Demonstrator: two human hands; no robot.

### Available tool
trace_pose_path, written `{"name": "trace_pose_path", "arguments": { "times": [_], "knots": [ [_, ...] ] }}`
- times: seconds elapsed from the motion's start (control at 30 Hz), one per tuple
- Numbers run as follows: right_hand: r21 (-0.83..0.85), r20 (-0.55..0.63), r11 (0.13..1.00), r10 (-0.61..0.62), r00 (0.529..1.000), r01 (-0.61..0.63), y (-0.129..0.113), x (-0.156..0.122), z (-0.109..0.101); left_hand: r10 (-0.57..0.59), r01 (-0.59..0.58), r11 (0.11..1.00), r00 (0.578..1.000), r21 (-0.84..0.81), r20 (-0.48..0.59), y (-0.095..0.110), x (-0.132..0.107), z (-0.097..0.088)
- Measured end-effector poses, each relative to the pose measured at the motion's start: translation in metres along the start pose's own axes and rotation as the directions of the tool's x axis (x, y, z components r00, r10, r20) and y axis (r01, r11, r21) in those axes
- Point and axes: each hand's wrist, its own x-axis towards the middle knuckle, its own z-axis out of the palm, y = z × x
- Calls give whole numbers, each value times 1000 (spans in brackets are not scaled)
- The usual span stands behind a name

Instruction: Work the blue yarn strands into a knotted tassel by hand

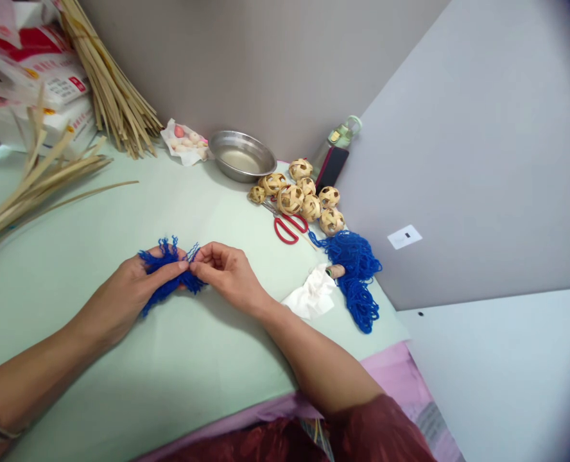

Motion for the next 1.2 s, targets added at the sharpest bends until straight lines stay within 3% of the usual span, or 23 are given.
{"name": "trace_pose_path", "arguments": {
  "times": [0.17,0.57,0.77,1.0,1.2],
  "knots": [
    [-5,-12,1000,30,999,-30,0,0,0,-61,53,993,996,-110,-71,2,0,2],
    [-52,31,999,-11,999,12,8,1,-3,-80,71,963,997,-261,-23,4,-1,3],
    [-52,17,999,-13,1000,13,7,2,-3,-8,9,972,1000,-233,3,1,-2,2],
    [63,-23,998,-24,999,26,3,5,-3,86,-83,995,996,-61,36,-19,7,-8],
    [72,23,995,-76,997,75,-4,0,-2,20,-17,1000,995,-24,101,-15,6,-6]
  ]
}}
